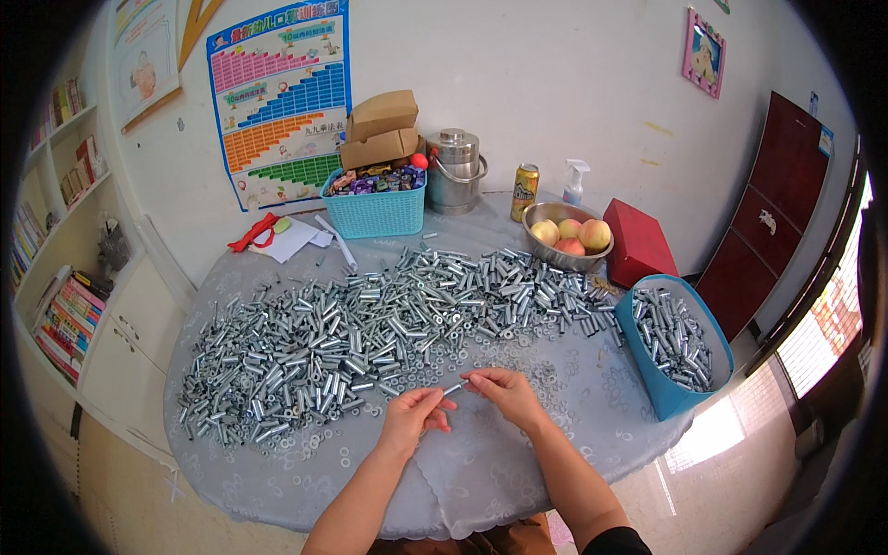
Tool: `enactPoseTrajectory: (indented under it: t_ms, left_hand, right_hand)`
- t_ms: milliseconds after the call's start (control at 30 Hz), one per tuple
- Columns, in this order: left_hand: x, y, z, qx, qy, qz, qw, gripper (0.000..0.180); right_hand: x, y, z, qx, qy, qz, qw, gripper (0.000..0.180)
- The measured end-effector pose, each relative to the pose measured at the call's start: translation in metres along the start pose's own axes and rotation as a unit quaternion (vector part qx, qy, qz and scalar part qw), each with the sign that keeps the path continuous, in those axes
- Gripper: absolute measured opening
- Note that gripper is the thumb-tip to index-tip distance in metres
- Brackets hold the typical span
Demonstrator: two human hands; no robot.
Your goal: The person sits at a table covered with a large pile of metal bolts and washers. They repeatedly pick up a bolt and a washer, slide the washer onto the bolt, and place the assembled fastener into a blue plastic bin on the right. The task is performed by hand without tools.
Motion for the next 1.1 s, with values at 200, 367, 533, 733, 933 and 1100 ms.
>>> enactPoseTrajectory:
  t_ms: [200,367,533,733,933,1100]
  left_hand:
    - [0.002,-0.001,-0.001,0.003,0.002,-0.005,1.000,0.022]
    - [0.000,0.002,0.003,-0.005,-0.006,0.002,1.000,0.021]
    - [0.002,0.011,-0.011,-0.033,0.034,0.047,0.998,0.020]
    - [0.003,0.011,-0.009,-0.027,0.033,0.036,0.998,0.020]
    - [0.003,0.011,-0.010,-0.023,0.028,0.037,0.999,0.021]
    - [0.002,0.006,-0.010,0.003,0.042,0.019,0.999,0.021]
  right_hand:
    - [-0.002,-0.005,0.001,-0.029,-0.009,0.002,1.000,0.023]
    - [-0.004,-0.016,0.005,-0.124,-0.004,-0.058,0.991,0.019]
    - [-0.007,-0.034,-0.024,-0.275,0.112,-0.095,0.950,0.015]
    - [-0.008,-0.036,-0.007,-0.476,0.085,-0.276,0.831,0.014]
    - [-0.006,-0.031,0.000,-0.501,0.075,-0.259,0.822,0.010]
    - [-0.008,-0.043,-0.010,-0.445,0.131,-0.285,0.839,0.008]
Point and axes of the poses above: each hand's wrist, its own x-axis towards the middle knuckle, its own z-axis out of the palm, y = z × x, the point moved 8 cm from there along x, towards the middle knuckle
